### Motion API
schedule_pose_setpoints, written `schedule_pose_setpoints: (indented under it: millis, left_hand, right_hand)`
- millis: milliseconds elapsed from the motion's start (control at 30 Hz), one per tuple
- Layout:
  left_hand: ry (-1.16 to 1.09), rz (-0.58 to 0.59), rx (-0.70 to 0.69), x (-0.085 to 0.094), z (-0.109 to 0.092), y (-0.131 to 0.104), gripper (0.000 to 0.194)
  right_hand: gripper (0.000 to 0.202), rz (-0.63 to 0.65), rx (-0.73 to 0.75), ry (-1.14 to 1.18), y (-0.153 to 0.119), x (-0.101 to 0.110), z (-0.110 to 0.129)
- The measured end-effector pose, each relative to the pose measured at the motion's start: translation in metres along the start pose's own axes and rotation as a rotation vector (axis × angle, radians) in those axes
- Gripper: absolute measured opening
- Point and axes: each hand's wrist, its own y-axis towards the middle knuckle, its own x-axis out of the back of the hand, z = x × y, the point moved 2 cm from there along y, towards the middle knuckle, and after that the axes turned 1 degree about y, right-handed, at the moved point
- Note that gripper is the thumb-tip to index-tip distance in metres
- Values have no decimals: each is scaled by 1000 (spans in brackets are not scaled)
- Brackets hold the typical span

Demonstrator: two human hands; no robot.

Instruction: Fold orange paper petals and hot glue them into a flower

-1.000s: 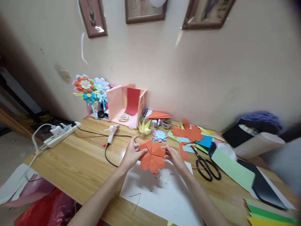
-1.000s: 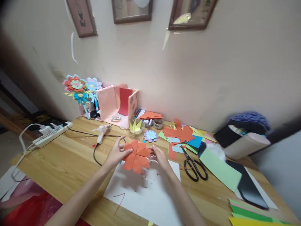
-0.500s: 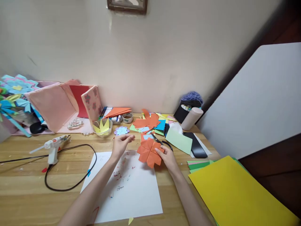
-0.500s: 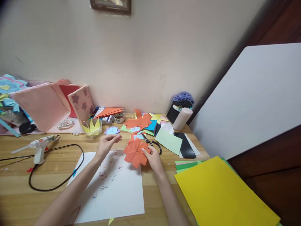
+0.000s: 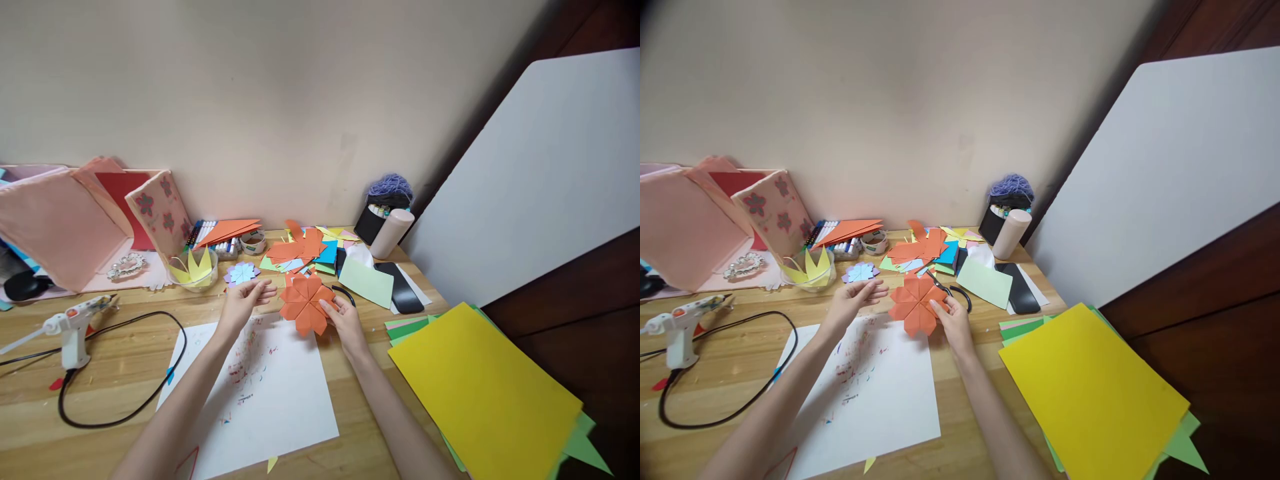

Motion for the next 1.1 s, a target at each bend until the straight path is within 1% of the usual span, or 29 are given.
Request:
schedule_pose_setpoints:
  millis: [67, 100, 167, 200, 233, 267, 333, 400, 433, 500, 567, 667, 800, 967, 1100]
  left_hand:
    - [-85, 51, 49, -7, 2, -1, 47]
    - [-148, 73, 56, -10, 0, -3, 48]
    - [-291, 136, 58, -13, -5, -6, 52]
    - [-359, 186, 63, -14, -9, -8, 55]
    - [-419, 250, 75, -15, -12, -10, 60]
    - [-469, 318, 94, -17, -14, -13, 65]
    - [-538, 436, 143, -22, -16, -18, 72]
    - [-567, 527, 208, -29, -13, -23, 76]
    - [-566, 565, 244, -34, -11, -25, 77]
    - [-544, 634, 314, -43, -5, -29, 79]
    - [-517, 685, 357, -50, 0, -32, 80]
    - [-494, 721, 369, -56, 2, -35, 79]
    - [-466, 749, 337, -57, 1, -37, 80]
    - [-373, 750, 325, -57, 6, -36, 77]
    - [-362, 774, 315, -57, 11, -34, 76]
  right_hand:
    - [47, 24, -30, -2, 1, 1, -3]
    - [48, 60, -58, -19, 1, 0, -5]
    - [48, 113, -96, -116, 1, 0, -9]
    - [46, 97, -78, -205, 1, 0, -9]
    - [43, 44, -18, -313, 0, 0, -8]
    - [39, -32, 85, -429, -2, -1, -5]
    - [30, -168, 359, -621, -8, -3, 5]
    - [21, -183, 580, -713, -15, -8, 12]
    - [18, -164, 645, -730, -18, -11, 14]
    - [14, -121, 700, -739, -22, -14, 16]
    - [11, -92, 699, -742, -24, -16, 15]
    - [9, -71, 665, -735, -23, -16, 13]
    - [9, -56, 624, -720, -21, -16, 14]
    - [8, 24, 527, -698, -20, -17, 15]
    - [9, 65, 458, -664, -16, -15, 14]
